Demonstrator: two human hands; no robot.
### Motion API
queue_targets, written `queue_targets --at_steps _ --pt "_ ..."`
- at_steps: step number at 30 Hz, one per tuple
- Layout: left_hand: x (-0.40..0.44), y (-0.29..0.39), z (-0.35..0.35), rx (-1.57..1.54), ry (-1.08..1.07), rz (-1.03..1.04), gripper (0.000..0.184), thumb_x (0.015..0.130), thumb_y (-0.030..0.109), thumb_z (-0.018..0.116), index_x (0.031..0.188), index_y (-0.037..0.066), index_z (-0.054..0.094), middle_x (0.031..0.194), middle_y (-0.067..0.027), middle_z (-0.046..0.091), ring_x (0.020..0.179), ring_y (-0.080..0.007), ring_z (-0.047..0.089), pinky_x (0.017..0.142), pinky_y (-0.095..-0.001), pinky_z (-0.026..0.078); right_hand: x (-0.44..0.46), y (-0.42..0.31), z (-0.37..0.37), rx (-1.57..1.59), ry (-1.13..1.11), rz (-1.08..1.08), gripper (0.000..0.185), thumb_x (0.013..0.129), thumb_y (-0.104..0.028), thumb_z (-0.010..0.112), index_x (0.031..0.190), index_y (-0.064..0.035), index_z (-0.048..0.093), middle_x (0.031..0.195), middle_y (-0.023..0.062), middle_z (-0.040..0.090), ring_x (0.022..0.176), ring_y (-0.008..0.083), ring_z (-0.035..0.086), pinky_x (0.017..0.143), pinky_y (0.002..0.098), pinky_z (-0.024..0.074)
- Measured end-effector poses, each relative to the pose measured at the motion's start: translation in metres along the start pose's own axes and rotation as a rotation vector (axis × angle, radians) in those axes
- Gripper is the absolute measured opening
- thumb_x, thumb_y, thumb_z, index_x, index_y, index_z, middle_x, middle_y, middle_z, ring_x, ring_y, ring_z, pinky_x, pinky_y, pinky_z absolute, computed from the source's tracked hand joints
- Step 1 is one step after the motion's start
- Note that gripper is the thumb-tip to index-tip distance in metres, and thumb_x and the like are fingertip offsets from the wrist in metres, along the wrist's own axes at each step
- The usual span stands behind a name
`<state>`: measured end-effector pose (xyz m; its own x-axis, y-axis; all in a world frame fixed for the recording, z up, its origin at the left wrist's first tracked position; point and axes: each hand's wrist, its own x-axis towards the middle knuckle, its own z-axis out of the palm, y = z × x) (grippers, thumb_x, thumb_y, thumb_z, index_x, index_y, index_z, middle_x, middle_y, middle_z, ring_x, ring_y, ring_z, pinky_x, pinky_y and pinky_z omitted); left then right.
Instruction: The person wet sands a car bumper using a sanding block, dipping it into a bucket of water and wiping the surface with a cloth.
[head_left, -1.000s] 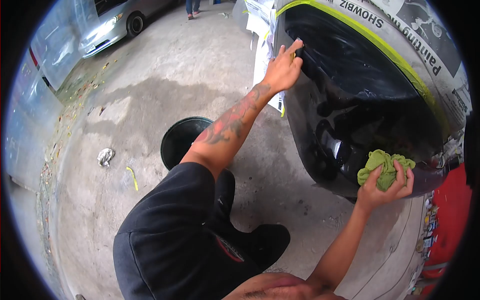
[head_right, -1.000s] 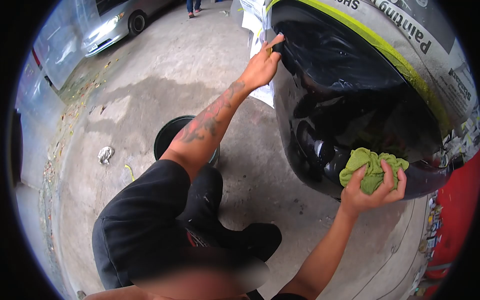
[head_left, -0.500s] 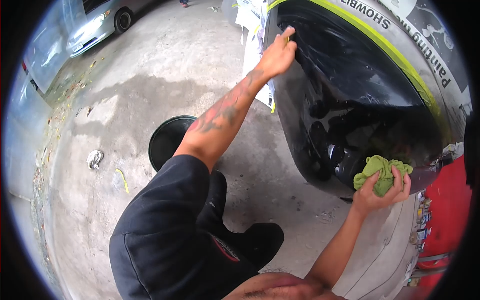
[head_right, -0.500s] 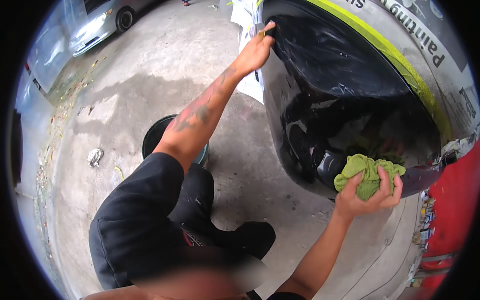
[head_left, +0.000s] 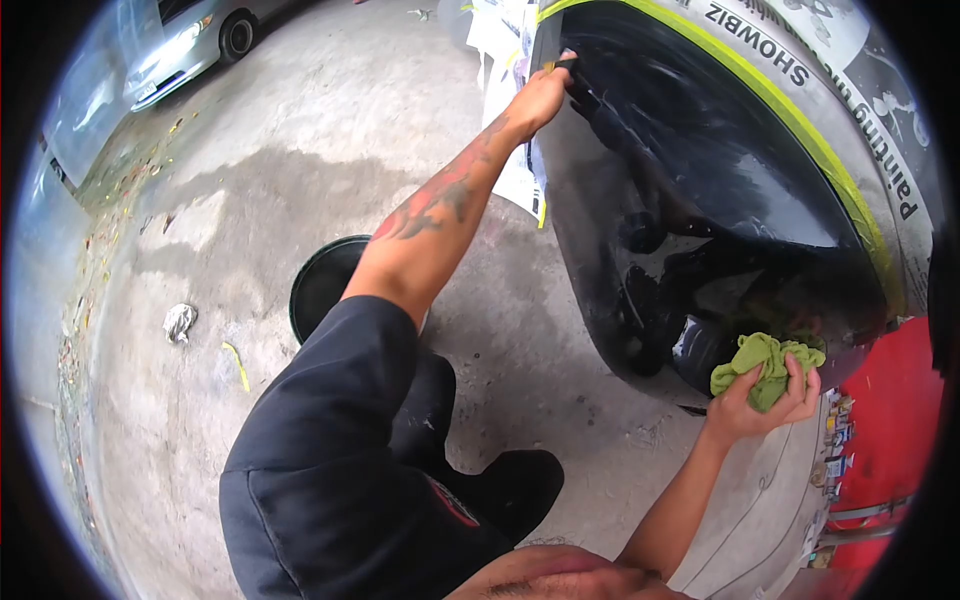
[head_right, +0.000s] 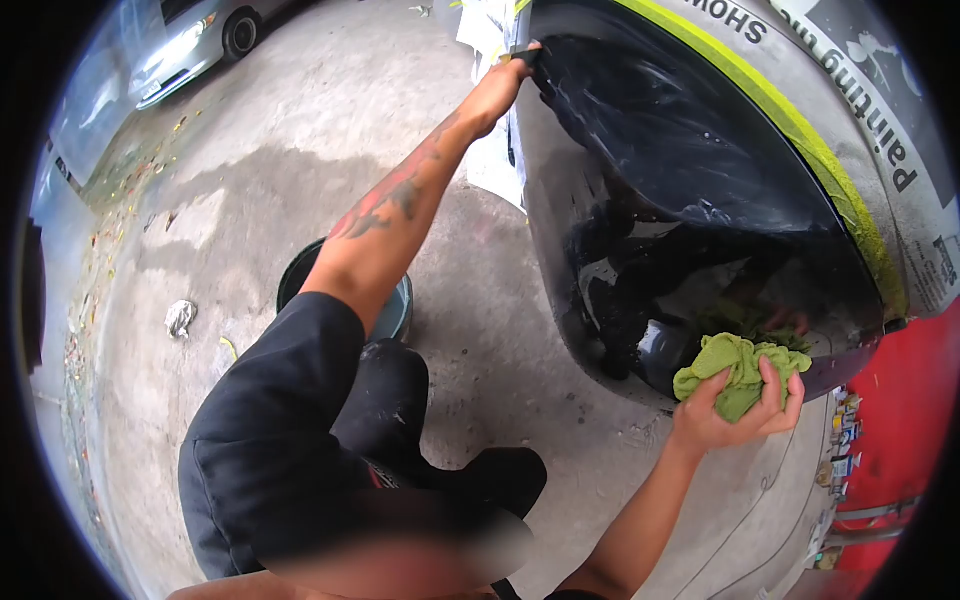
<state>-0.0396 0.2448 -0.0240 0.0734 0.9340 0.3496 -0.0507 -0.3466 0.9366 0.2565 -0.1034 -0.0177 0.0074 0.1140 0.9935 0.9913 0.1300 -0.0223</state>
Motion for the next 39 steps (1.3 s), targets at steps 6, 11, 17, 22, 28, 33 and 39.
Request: queue_targets --at_steps 6,11,17,22,28,33,39 --pt "-0.171 -0.036 -0.082 0.424 -0.317 0.224 0.062 0.100 0.027 0.035 0.160 0.014 0.036 0.152 -0.0182 0.048 0.144 -0.0356 0.040 0.120 -0.0453 0.028 0.001 0.003 -0.005 -0.067 -0.038 -0.042 0.038 0.080 -0.005 0.070 0.118 -0.0014 0.065 0.130 0.0210 0.053 0.123 0.0374 0.053 0.105 0.0486 0.0429" --pt "-0.361 -0.139 -0.232 1.104 -0.272 -0.259 0.067 0.099 0.024 0.047 0.162 0.012 0.030 0.167 -0.0111 0.033 0.154 -0.0384 0.027 0.122 -0.0619 0.023 -0.022 -0.063 -0.007 0.166 -0.055 -0.208 0.028 0.088 -0.022 0.072 0.112 -0.0070 0.067 0.129 0.0185 0.055 0.121 0.0426 0.056 0.100 0.0561 0.0473" --pt "-0.463 -0.184 -0.266 1.326 -0.186 -0.271 0.060 0.095 0.027 0.052 0.153 0.013 0.045 0.144 -0.0142 0.060 0.138 -0.0305 0.053 0.119 -0.0536 0.030 -0.104 -0.230 0.095 0.788 -0.566 -0.180 0.031 0.072 -0.026 0.084 0.098 -0.0152 0.071 0.119 0.0101 0.060 0.114 0.0343 0.059 0.097 0.0481 0.0461" --pt "-0.443 -0.189 -0.248 1.282 0.149 -0.441 0.062 0.090 0.027 0.057 0.148 0.007 0.051 0.123 -0.0146 0.071 0.125 -0.0280 0.062 0.115 -0.0498 0.036 -0.226 -0.333 0.193 1.009 -1.210 -0.175 0.035 0.071 -0.026 0.085 0.102 -0.0189 0.072 0.116 0.0066 0.062 0.115 0.0310 0.060 0.094 0.0490 0.0431" --pt "-0.437 -0.185 -0.245 1.306 0.126 -0.466 0.060 0.089 0.028 0.059 0.143 0.002 0.055 0.125 -0.0148 0.070 0.121 -0.0338 0.063 0.113 -0.0499 0.036 -0.352 -0.398 0.287 0.510 -1.919 -0.590 0.061 0.080 -0.034 0.079 0.137 -0.0248 0.061 0.137 0.0125 0.052 0.132 0.0394 0.050 0.108 0.0606 0.0368" --pt "-0.436 -0.181 -0.246 1.283 0.082 -0.538 0.064 0.090 0.027 0.059 0.149 0.007 0.048 0.129 -0.0144 0.069 0.127 -0.0333 0.060 0.116 -0.0514 0.033 -0.398 -0.412 0.306 0.079 -2.213 -0.654 0.070 0.085 -0.044 0.074 0.150 -0.0284 0.053 0.163 0.0165 0.034 0.149 0.0462 0.034 0.119 0.0659 0.0262" --pt "-0.439 -0.183 -0.244 1.277 0.126 -0.499 0.064 0.090 0.030 0.060 0.148 0.005 0.050 0.129 -0.0135 0.069 0.125 -0.0337 0.060 0.116 -0.0511 0.032 -0.408 -0.398 0.282 0.081 -2.642 -0.657 0.059 0.088 -0.039 0.070 0.141 -0.0139 0.064 0.149 0.0181 0.057 0.138 0.0329 0.055 0.114 0.0506 0.0423"
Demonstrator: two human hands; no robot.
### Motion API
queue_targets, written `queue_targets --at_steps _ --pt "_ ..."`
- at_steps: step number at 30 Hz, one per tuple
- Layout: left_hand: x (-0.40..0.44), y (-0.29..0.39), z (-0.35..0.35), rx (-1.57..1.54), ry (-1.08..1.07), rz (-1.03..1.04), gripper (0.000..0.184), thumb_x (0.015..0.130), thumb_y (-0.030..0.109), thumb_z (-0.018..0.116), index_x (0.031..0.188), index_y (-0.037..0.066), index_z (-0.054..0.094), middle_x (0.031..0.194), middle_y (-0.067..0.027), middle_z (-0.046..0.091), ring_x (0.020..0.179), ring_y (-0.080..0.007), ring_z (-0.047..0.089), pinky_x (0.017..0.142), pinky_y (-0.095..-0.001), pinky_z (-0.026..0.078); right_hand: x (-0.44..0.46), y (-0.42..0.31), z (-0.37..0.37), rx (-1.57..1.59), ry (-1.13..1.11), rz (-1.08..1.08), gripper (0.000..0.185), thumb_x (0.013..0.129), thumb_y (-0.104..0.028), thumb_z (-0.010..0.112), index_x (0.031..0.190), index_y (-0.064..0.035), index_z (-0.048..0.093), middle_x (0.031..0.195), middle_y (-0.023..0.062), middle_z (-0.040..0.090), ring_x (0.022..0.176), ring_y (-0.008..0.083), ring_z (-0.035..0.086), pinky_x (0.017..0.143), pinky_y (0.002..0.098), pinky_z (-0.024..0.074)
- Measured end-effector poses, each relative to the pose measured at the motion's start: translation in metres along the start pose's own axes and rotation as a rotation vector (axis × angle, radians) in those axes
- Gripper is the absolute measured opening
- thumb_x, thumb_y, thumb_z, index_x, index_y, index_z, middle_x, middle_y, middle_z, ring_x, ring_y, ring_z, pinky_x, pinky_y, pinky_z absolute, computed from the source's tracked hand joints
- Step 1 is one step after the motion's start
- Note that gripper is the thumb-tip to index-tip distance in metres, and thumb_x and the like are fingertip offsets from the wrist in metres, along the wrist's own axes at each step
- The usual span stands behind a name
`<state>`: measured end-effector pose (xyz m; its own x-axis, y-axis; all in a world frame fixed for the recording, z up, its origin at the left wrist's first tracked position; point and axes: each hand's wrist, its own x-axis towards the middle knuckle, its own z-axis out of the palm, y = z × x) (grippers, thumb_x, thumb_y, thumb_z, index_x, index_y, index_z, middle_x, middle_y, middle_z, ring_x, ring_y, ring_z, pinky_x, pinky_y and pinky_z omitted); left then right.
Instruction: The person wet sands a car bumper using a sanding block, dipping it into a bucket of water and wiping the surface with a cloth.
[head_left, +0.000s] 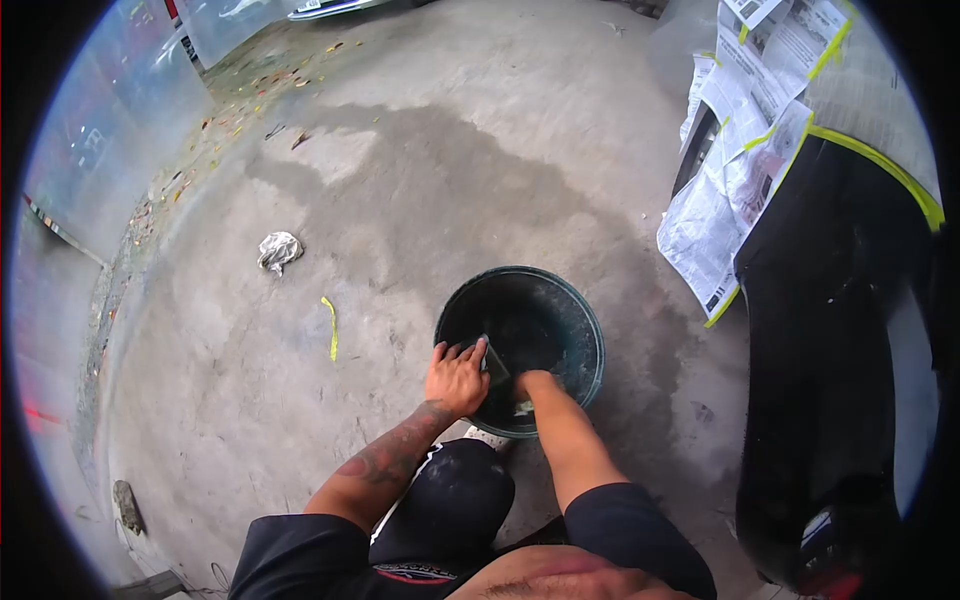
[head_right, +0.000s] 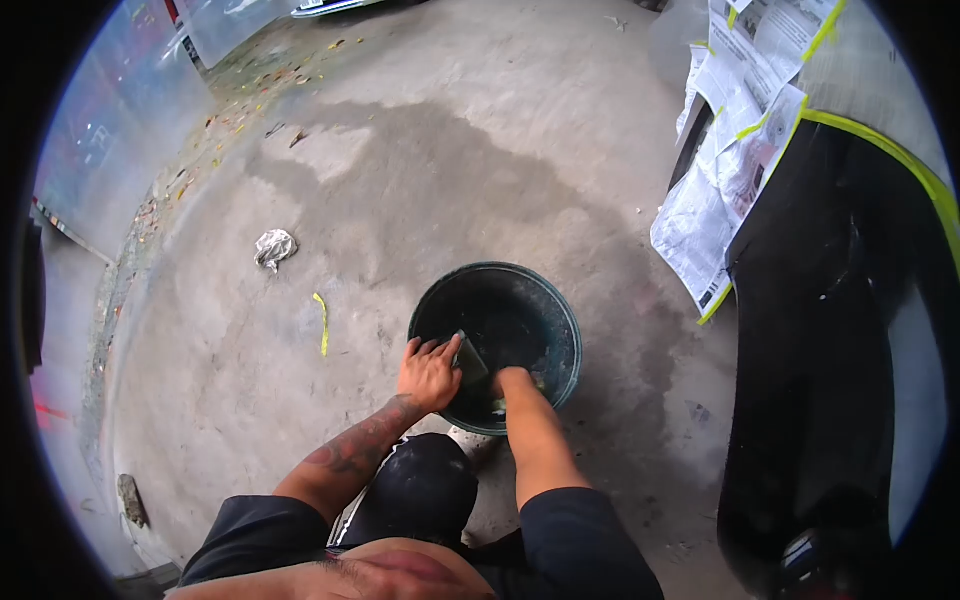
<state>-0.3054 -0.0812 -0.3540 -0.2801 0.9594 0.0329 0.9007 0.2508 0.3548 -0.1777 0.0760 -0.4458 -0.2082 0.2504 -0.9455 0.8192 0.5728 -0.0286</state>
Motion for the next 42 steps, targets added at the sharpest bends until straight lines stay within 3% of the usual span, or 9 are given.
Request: queue_targets --at_steps 9,12,15,18,21,27,31,36,42 --pt "0.002 -0.004 0.006 0.086 -0.075 0.032 0.054 0.093 0.031 0.056 0.138 0.001 0.059 0.105 -0.0160 0.076 0.105 -0.0353 0.069 0.113 -0.0562 0.035 -0.071 0.033 -0.006 0.977 0.431 -0.572 0.027 0.072 -0.008 0.082 0.095 -0.0046 0.070 0.086 0.0069 0.071 0.076 0.0178 0.068 0.072 0.0352 0.0553" --pt "0.015 0.010 -0.011 0.123 -0.393 -0.068 0.048 0.099 0.033 0.051 0.135 0.003 0.060 0.103 -0.0176 0.076 0.108 -0.0360 0.069 0.112 -0.0592 0.035 -0.112 0.028 -0.020 1.298 0.732 -0.732 0.031 0.081 -0.009 0.081 0.108 -0.0040 0.066 0.095 0.0060 0.071 0.083 0.0151 0.068 0.077 0.0331 0.0557" --pt "0.045 0.037 -0.002 -1.300 -0.471 -0.576 0.043 0.106 0.036 0.045 0.132 0.006 0.061 0.120 -0.0168 0.072 0.109 -0.0347 0.070 0.110 -0.0636 0.038 -0.166 0.007 -0.028 1.473 0.875 -0.858 0.034 0.088 -0.017 0.081 0.113 -0.0027 0.064 0.104 0.0054 0.071 0.091 0.0143 0.068 0.082 0.0305 0.0550" --pt "0.061 0.043 0.034 -2.054 -0.491 -0.456 0.038 0.107 0.032 0.047 0.133 0.009 0.059 0.127 -0.0127 0.067 0.106 -0.0296 0.070 0.096 -0.0505 0.055 -0.155 -0.007 -0.007 0.719 1.440 -0.641 0.060 0.081 -0.032 0.087 0.130 -0.0055 0.063 0.119 0.0156 0.069 0.113 0.0316 0.065 0.100 0.0411 0.0503" --pt "0.051 0.054 0.035 -2.132 -0.486 -0.426 0.036 0.106 0.028 0.047 0.135 0.011 0.058 0.123 -0.0114 0.067 0.105 -0.0261 0.070 0.087 -0.0426 0.060 -0.170 0.007 -0.005 0.739 1.313 -0.627 0.062 0.076 -0.041 0.088 0.126 -0.0091 0.068 0.120 0.0175 0.067 0.114 0.0368 0.064 0.101 0.0445 0.0495" --pt "0.037 0.083 -0.009 -1.184 -0.361 0.084 0.043 0.107 0.030 0.046 0.142 0.006 0.052 0.136 -0.0105 0.059 0.123 -0.0259 0.058 0.092 -0.0540 0.057 -0.265 0.056 -0.028 0.444 1.189 -0.498 0.048 0.075 -0.028 0.085 0.118 -0.0132 0.070 0.121 0.0242 0.063 0.110 0.0421 0.064 0.092 0.0492 0.0522" --pt "0.057 0.094 -0.007 -1.591 -0.355 -0.396 0.052 0.104 0.036 0.054 0.139 -0.002 0.051 0.135 -0.0142 0.056 0.122 -0.0243 0.055 0.089 -0.0502 0.056 -0.424 0.082 -0.038 0.123 1.398 -0.243 0.047 0.073 -0.024 0.085 0.118 -0.0172 0.071 0.123 0.0153 0.060 0.111 0.0373 0.063 0.093 0.0490 0.0553" --pt "0.095 0.142 -0.016 -1.337 -0.238 -0.046 0.060 0.105 0.036 0.052 0.151 -0.002 0.045 0.140 -0.0151 0.058 0.125 -0.0238 0.054 0.103 -0.0371 0.046 -0.598 0.113 0.004 -0.593 1.866 0.199 0.033 0.073 -0.012 0.077 0.105 -0.0185 0.074 0.115 0.0085 0.060 0.104 0.0303 0.066 0.086 0.0449 0.0588" --pt "0.091 0.264 -0.113 -1.276 -0.093 0.471 0.054 0.106 0.026 0.047 0.152 -0.002 0.046 0.141 -0.0156 0.060 0.130 -0.0232 0.054 0.113 -0.0314 0.036 -0.625 0.169 0.021 -0.993 1.827 0.731 0.015 0.083 -0.017 0.068 0.093 -0.0177 0.079 0.119 0.0047 0.067 0.123 0.0315 0.059 0.107 0.0612 0.0373"
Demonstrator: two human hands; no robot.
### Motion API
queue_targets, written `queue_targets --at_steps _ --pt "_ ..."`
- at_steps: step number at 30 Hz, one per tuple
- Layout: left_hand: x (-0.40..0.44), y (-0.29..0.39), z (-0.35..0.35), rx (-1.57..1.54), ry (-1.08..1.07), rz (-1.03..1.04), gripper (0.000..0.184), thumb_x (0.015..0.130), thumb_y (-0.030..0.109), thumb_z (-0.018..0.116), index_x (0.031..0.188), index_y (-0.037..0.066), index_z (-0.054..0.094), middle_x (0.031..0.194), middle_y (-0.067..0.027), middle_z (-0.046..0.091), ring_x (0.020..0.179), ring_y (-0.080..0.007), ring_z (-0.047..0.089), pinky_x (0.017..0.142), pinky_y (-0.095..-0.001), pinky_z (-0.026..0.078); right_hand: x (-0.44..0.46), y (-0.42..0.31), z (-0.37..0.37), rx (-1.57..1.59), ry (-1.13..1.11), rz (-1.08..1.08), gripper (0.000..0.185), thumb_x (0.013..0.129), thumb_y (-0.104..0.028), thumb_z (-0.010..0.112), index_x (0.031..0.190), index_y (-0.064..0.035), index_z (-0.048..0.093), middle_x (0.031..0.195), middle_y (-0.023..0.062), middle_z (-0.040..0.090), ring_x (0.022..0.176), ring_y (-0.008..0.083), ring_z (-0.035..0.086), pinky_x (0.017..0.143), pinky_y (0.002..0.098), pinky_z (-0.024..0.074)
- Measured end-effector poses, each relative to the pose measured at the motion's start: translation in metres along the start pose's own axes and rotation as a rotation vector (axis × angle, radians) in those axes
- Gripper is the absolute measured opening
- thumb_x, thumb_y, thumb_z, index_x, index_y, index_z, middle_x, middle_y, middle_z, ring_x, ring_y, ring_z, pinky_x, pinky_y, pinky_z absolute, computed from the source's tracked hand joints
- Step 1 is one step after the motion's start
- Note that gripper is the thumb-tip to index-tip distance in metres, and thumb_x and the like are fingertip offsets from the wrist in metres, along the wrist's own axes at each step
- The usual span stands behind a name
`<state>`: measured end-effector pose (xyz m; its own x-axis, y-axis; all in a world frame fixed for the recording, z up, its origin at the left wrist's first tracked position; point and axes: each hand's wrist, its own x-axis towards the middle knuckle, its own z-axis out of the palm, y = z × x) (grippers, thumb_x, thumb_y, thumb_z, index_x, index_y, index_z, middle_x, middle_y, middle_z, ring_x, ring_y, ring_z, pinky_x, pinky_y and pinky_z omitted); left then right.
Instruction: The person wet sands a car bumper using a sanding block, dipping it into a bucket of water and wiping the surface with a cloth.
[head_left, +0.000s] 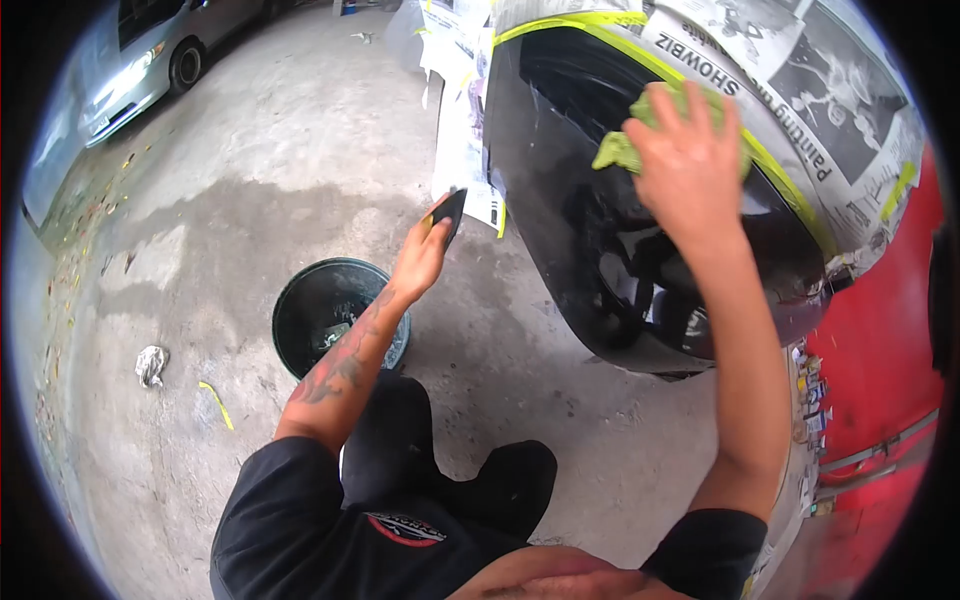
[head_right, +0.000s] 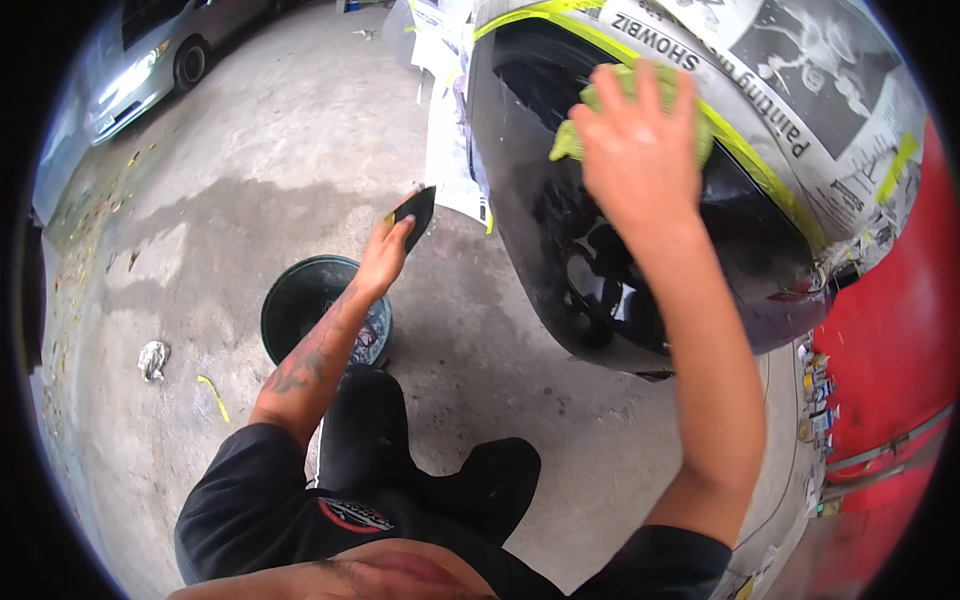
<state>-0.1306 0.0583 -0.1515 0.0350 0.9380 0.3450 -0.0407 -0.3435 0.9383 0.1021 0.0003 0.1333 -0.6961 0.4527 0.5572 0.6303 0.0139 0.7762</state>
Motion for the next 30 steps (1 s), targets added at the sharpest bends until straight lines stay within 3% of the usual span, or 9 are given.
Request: queue_targets --at_steps 4,6,8,10,12,15,20,26,30 --pt "0.033 0.055 0.034 0.032 0.011 0.319 0.051 0.104 0.015 0.045 0.153 -0.001 0.044 0.118 -0.0169 0.066 0.111 -0.0213 0.060 0.101 -0.0314 0.043 -0.011 -0.037 0.016 0.126 0.005 0.033 0.012 0.084 -0.018 0.067 0.084 -0.0161 0.079 0.110 0.0043 0.067 0.118 0.0309 0.060 0.103 0.0560 0.0401" --pt "0.050 0.077 0.046 0.023 -0.003 0.469 0.053 0.103 0.014 0.046 0.154 0.001 0.042 0.117 -0.0192 0.065 0.110 -0.0216 0.060 0.101 -0.0298 0.043 -0.044 -0.047 0.001 0.189 0.048 -0.027 0.011 0.084 -0.021 0.068 0.081 -0.0165 0.077 0.117 0.0020 0.068 0.124 0.0306 0.059 0.108 0.0555 0.0386" --pt "0.047 0.127 0.056 0.032 -0.139 0.263 0.056 0.102 0.015 0.047 0.156 0.002 0.040 0.132 -0.0224 0.061 0.123 -0.0262 0.058 0.107 -0.0348 0.041 -0.092 -0.055 -0.006 0.225 0.120 -0.048 0.008 0.085 -0.024 0.069 0.085 -0.0207 0.077 0.123 0.0012 0.068 0.129 0.0299 0.057 0.109 0.0551 0.0385" --pt "0.052 0.141 0.077 0.103 -0.187 0.307 0.057 0.102 0.015 0.047 0.157 0.003 0.038 0.147 -0.0224 0.053 0.137 -0.0288 0.050 0.114 -0.0386 0.036 -0.139 -0.050 -0.013 0.237 0.149 -0.008 0.008 0.084 -0.026 0.071 0.089 -0.0246 0.077 0.127 -0.0001 0.067 0.130 0.0291 0.056 0.109 0.0542 0.0387" --pt "0.064 0.138 0.109 0.238 -0.152 0.600 0.057 0.103 0.013 0.045 0.159 0.005 0.037 0.161 -0.0194 0.041 0.152 -0.0293 0.037 0.122 -0.0413 0.029 -0.165 -0.033 -0.017 0.237 0.168 0.046 0.010 0.083 -0.028 0.073 0.092 -0.0281 0.076 0.130 -0.0012 0.065 0.131 0.0282 0.056 0.108 0.0535 0.0387" --pt "0.036 0.168 0.155 0.386 -0.157 0.649 0.070 0.098 0.010 0.054 0.163 0.011 0.029 0.171 -0.0120 0.023 0.158 -0.0342 0.018 0.122 -0.0645 0.013 -0.190 -0.013 -0.019 0.245 0.179 0.135 0.018 0.080 -0.033 0.076 0.098 -0.0319 0.075 0.135 -0.0021 0.061 0.130 0.0269 0.054 0.107 0.0539 0.0389" --pt "0.002 0.222 0.198 0.364 -0.235 1.110 0.089 0.082 0.021 0.073 0.162 0.017 0.034 0.170 -0.0083 0.029 0.156 -0.0321 0.026 0.120 -0.0688 0.017 -0.207 -0.010 -0.001 0.315 0.281 0.171 0.018 0.078 -0.039 0.076 0.094 -0.0317 0.074 0.124 0.0019 0.061 0.129 0.0293 0.055 0.106 0.0548 0.0380" --pt "0.034 0.165 0.144 0.606 -0.199 0.929 0.080 0.090 0.017 0.059 0.164 0.018 0.028 0.171 -0.0067 0.026 0.158 -0.0301 0.023 0.120 -0.0707 0.014 -0.200 -0.011 -0.010 0.325 0.233 0.182 0.019 0.082 -0.040 0.071 0.100 -0.0350 0.077 0.129 -0.0006 0.062 0.128 0.0275 0.053 0.108 0.0513 0.0352" --pt "0.025 0.178 0.167 0.444 -0.186 0.913 0.076 0.093 0.017 0.056 0.164 0.019 0.028 0.172 -0.0055 0.023 0.158 -0.0298 0.020 0.121 -0.0698 0.012 -0.199 -0.013 -0.010 0.335 0.244 0.199 0.019 0.086 -0.041 0.070 0.103 -0.0362 0.077 0.131 -0.0015 0.061 0.129 0.0269 0.053 0.108 0.0510 0.0347"
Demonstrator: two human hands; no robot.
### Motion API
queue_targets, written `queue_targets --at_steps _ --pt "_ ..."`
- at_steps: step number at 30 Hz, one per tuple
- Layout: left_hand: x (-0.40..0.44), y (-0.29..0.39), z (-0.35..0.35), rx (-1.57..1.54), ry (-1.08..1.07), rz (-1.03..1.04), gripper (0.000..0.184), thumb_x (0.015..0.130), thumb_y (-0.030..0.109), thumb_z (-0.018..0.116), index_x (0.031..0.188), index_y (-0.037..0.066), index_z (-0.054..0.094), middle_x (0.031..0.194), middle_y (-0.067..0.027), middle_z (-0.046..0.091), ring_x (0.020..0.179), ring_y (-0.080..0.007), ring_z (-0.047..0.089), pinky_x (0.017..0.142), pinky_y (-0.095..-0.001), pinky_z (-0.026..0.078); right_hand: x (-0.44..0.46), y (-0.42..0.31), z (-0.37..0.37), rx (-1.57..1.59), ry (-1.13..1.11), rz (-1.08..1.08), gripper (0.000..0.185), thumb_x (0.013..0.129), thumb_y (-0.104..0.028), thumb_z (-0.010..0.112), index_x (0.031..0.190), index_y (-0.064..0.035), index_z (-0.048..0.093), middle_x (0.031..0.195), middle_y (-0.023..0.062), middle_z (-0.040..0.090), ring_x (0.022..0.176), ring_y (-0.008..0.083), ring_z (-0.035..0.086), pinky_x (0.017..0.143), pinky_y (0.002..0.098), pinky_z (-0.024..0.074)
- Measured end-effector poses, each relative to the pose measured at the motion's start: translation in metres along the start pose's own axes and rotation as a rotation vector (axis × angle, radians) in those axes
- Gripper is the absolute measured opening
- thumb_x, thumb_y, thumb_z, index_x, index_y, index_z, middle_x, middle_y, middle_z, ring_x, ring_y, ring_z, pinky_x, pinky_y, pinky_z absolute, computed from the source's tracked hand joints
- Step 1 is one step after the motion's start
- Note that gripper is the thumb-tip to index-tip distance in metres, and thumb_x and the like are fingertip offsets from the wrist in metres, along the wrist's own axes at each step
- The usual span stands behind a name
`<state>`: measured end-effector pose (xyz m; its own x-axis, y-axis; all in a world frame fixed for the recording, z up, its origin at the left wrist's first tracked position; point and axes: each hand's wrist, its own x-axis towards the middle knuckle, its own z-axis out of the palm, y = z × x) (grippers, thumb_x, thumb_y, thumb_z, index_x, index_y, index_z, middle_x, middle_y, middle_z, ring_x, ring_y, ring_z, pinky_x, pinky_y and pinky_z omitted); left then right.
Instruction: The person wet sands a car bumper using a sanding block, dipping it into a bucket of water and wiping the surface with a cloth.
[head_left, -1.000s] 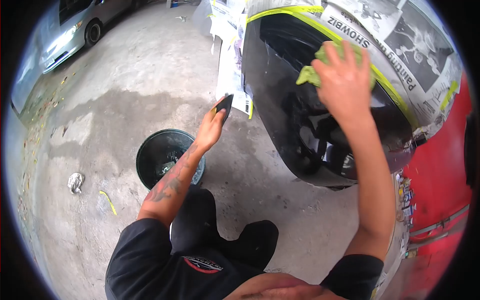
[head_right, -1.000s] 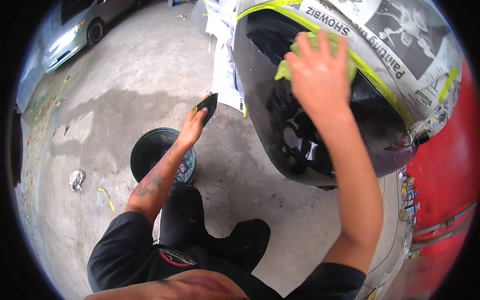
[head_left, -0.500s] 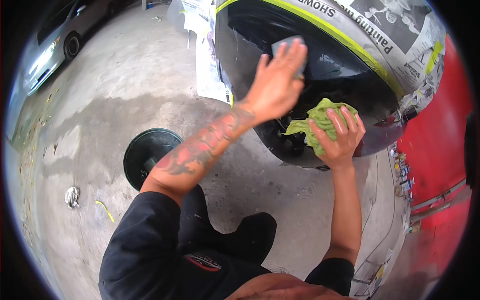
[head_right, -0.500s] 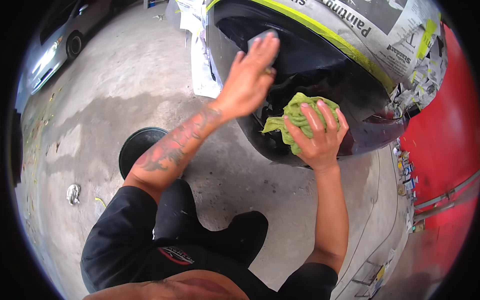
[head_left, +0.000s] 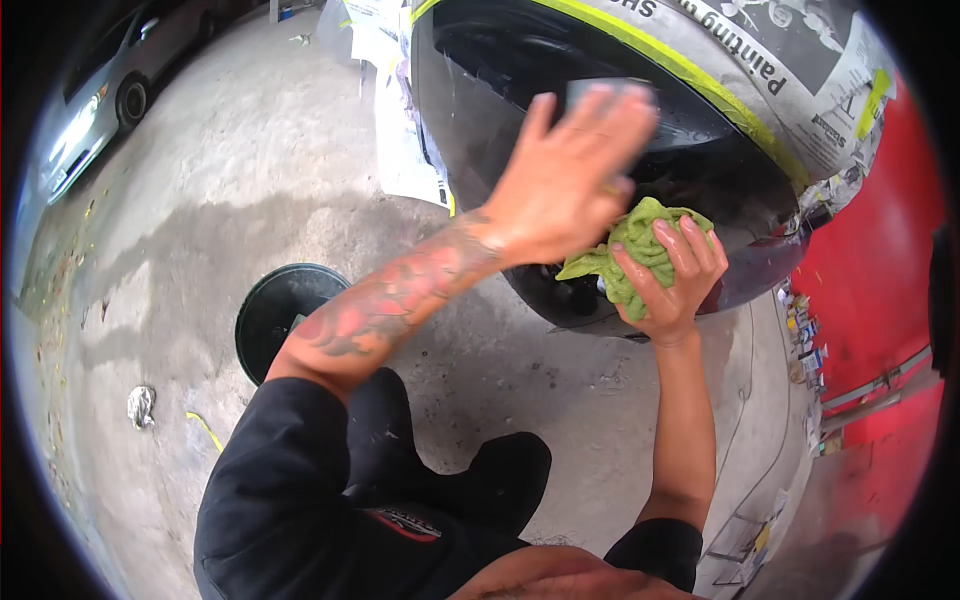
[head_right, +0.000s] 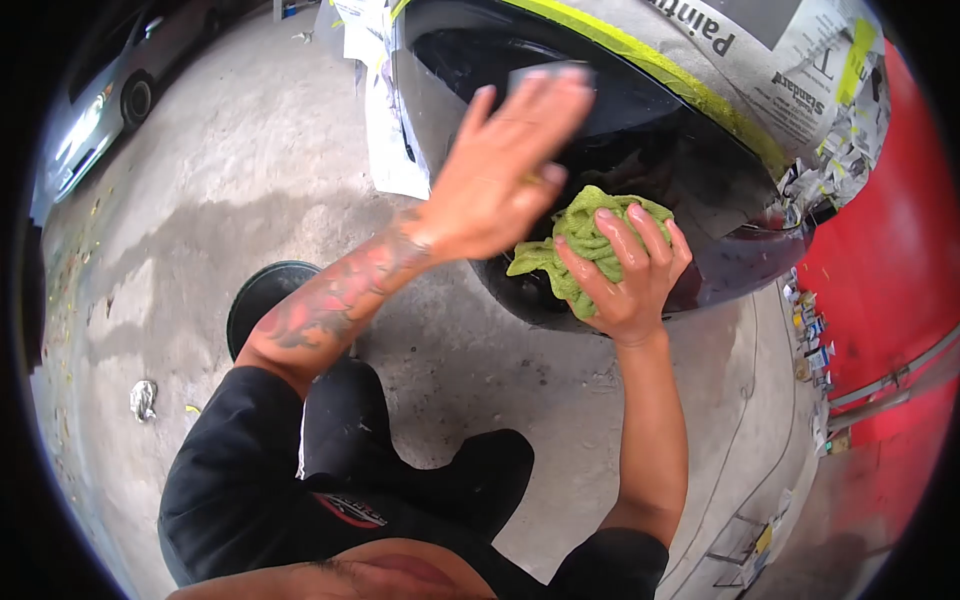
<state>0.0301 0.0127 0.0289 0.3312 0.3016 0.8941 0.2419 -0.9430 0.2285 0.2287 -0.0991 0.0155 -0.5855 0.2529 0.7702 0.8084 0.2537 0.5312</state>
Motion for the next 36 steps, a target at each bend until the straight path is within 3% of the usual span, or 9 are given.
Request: queue_targets --at_steps 5,12,15,18,24,26,29,33,36 --pt "0.027 0.032 0.003 0.038 -0.091 0.285 0.070 0.095 0.024 0.057 0.161 0.019 0.035 0.171 -0.0023 0.027 0.158 -0.0277 0.024 0.119 -0.0706 0.013 -0.014 0.009 0.010 0.049 0.043 0.000 0.023 0.082 -0.040 0.075 0.104 -0.0374 0.076 0.131 -0.0005 0.060 0.129 0.0281 0.053 0.108 0.0534 0.0355" --pt "0.008 -0.033 0.001 -0.070 0.103 -0.182 0.060 0.102 0.024 0.042 0.162 0.019 0.034 0.170 -0.0067 0.028 0.157 -0.0340 0.023 0.119 -0.0704 0.013 -0.004 0.001 0.002 -0.035 -0.021 -0.006 0.027 0.080 -0.038 0.074 0.107 -0.0375 0.077 0.131 0.0003 0.060 0.129 0.0301 0.053 0.108 0.0531 0.0352" --pt "0.007 0.007 0.004 -0.032 0.002 0.083 0.067 0.099 0.026 0.050 0.163 0.019 0.031 0.170 -0.0070 0.028 0.157 -0.0339 0.024 0.118 -0.0720 0.013 -0.004 0.003 0.006 -0.026 0.000 -0.014 0.029 0.079 -0.037 0.073 0.108 -0.0376 0.077 0.131 0.0005 0.060 0.129 0.0302 0.052 0.108 0.0533 0.0351" --pt "0.003 -0.015 0.004 0.009 0.015 0.054 0.063 0.100 0.029 0.047 0.162 0.025 0.035 0.169 -0.0022 0.030 0.157 -0.0285 0.025 0.117 -0.0738 0.012 -0.005 0.004 0.003 -0.029 -0.029 -0.025 0.031 0.078 -0.037 0.073 0.109 -0.0374 0.077 0.130 0.0014 0.060 0.129 0.0309 0.052 0.107 0.0539 0.0349" --pt "0.013 -0.111 0.003 -0.042 0.181 -0.430 0.054 0.104 0.025 0.042 0.157 0.020 0.041 0.167 -0.0042 0.036 0.156 -0.0283 0.028 0.119 -0.0699 0.015 -0.007 0.003 0.004 -0.031 -0.032 -0.015 0.032 0.077 -0.036 0.073 0.109 -0.0373 0.077 0.131 0.0021 0.060 0.129 0.0318 0.052 0.108 0.0537 0.0343" --pt "0.020 -0.084 0.002 -0.121 0.202 -0.352 0.058 0.100 0.020 0.047 0.158 0.017 0.040 0.166 -0.0080 0.036 0.155 -0.0304 0.029 0.118 -0.0696 0.018 -0.007 0.004 0.006 -0.028 -0.024 -0.014 0.033 0.077 -0.036 0.073 0.109 -0.0373 0.077 0.131 0.0021 0.060 0.129 0.0320 0.052 0.109 0.0537 0.0340" --pt "0.003 -0.005 -0.001 -0.001 0.019 0.104 0.078 0.083 0.015 0.056 0.159 0.019 0.039 0.166 -0.0055 0.037 0.153 -0.0312 0.033 0.118 -0.0707 0.018 -0.006 0.003 0.004 -0.021 -0.029 -0.017 0.033 0.077 -0.036 0.073 0.110 -0.0370 0.077 0.132 0.0021 0.060 0.130 0.0320 0.051 0.109 0.0541 0.0331" --pt "0.004 -0.037 -0.008 -0.039 -0.016 0.134 0.082 0.076 0.009 0.055 0.155 0.027 0.043 0.165 0.0029 0.038 0.154 -0.0211 0.032 0.121 -0.0704 0.010 -0.006 0.003 0.003 -0.039 -0.064 -0.022 0.033 0.078 -0.038 0.072 0.110 -0.0373 0.077 0.132 0.0025 0.059 0.131 0.0319 0.050 0.110 0.0549 0.0323" --pt "0.001 -0.087 -0.014 0.035 0.026 -0.020 0.081 0.079 0.006 0.052 0.157 0.027 0.041 0.166 0.0006 0.038 0.155 -0.0234 0.031 0.121 -0.0708 0.008 -0.008 0.002 0.002 -0.042 -0.065 -0.021 0.033 0.079 -0.040 0.072 0.111 -0.0379 0.077 0.132 0.0027 0.059 0.132 0.0321 0.050 0.111 0.0553 0.0320"
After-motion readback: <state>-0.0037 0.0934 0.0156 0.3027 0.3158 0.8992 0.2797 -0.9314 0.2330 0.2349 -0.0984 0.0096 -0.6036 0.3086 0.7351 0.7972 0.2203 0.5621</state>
